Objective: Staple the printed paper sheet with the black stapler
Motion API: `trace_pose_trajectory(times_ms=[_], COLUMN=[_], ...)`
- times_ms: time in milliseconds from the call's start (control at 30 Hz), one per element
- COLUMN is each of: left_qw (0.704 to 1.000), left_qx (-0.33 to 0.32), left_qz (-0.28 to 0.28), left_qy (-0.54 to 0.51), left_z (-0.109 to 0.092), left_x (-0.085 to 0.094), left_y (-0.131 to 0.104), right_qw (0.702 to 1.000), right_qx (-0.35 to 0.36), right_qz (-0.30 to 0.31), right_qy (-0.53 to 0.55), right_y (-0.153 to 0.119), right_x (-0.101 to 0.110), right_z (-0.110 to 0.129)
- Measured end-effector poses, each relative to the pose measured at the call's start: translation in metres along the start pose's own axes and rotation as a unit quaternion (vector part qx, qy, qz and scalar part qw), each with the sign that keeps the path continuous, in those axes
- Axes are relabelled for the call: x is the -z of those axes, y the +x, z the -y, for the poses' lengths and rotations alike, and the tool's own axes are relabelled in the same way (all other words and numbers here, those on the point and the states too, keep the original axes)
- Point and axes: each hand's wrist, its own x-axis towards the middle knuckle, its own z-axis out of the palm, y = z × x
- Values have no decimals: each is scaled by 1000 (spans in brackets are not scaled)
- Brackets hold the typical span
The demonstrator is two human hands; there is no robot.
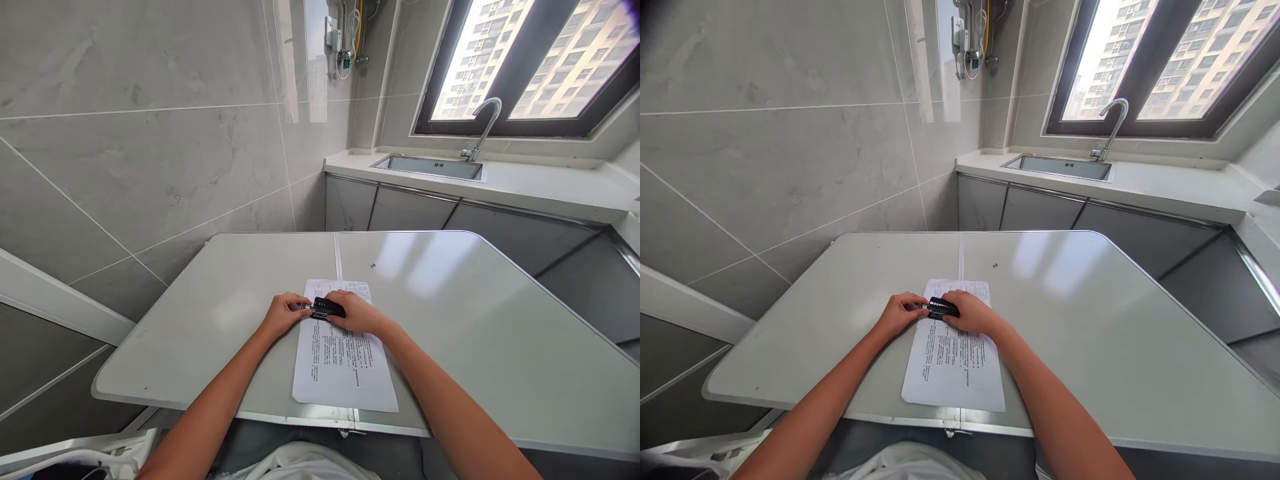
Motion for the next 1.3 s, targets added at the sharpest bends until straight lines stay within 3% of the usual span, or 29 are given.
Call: trace_pose_trajectory(times_ms=[233, 567, 767, 1000, 1167, 1300], left_qw=[999, 999, 997, 992, 997, 996], left_qx=[-17, 19, -45, -85, -55, -55], left_qz=[1, 18, 54, 83, 61, 64], left_qy=[-41, -20, 19, 39, -1, -3], left_z=[5, 0, 5, 18, 12, 8], left_x=[-1, 0, 9, 27, 23, 17], left_y=[2, 0, -6, -2, -5, -3], right_qw=[1000, 999, 999, 999, 994, 993], right_qx=[0, -25, -22, -4, 34, 74], right_qz=[4, 10, 11, -7, -16, 1], right_qy=[5, 31, 36, 44, 103, 90], right_y=[1, -2, 1, 3, 3, 5], right_x=[-1, 0, 2, 4, -2, -8], right_z=[-2, -2, -3, -1, 7, 14])
